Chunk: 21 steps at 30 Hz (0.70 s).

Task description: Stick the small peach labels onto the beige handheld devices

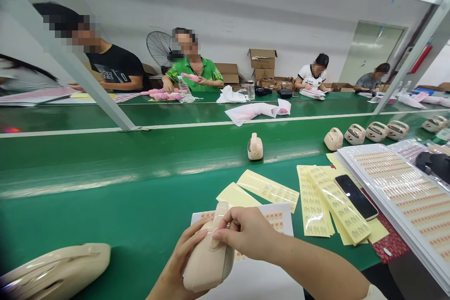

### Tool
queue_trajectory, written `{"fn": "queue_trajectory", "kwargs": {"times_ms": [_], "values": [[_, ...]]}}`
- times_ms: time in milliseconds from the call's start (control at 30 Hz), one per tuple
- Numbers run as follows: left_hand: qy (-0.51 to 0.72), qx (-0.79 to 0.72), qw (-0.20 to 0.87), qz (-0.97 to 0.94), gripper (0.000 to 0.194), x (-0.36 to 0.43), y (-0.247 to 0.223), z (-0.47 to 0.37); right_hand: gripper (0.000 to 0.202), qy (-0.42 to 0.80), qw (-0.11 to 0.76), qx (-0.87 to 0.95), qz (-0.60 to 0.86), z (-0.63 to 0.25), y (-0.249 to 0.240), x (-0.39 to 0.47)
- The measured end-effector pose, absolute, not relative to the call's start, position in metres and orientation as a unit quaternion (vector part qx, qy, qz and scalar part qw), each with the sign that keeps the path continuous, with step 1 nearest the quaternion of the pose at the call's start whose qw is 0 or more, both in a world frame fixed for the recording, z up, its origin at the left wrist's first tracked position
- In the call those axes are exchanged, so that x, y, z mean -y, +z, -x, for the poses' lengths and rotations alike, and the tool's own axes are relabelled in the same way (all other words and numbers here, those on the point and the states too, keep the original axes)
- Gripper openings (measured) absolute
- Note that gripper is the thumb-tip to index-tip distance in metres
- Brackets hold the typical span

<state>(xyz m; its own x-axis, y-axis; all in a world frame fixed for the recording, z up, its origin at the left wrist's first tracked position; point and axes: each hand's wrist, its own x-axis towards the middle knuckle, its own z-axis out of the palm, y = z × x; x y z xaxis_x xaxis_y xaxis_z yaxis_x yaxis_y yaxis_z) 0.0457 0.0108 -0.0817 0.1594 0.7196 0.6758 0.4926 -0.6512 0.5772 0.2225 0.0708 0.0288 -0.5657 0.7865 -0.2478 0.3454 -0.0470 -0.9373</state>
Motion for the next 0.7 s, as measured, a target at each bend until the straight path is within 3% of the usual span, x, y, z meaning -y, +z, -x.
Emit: {"fn": "queue_trajectory", "kwargs": {"times_ms": [267,533,700], "values": [[0.526,-0.397,0.078,-0.749,0.071,-0.013,-0.08,-0.05,0.013,0.571,0.235,0.668,0.415,-0.22,0.017,-0.065],[0.49,-0.418,0.09,-0.76,0.077,-0.004,-0.067,-0.05,0.011,0.457,0.162,0.773,0.409,-0.227,0.031,-0.069],[0.5,-0.384,0.097,-0.77,0.084,-0.006,-0.065,-0.05,0.056,0.502,0.103,0.73,0.452,-0.23,0.033,-0.084]]}}
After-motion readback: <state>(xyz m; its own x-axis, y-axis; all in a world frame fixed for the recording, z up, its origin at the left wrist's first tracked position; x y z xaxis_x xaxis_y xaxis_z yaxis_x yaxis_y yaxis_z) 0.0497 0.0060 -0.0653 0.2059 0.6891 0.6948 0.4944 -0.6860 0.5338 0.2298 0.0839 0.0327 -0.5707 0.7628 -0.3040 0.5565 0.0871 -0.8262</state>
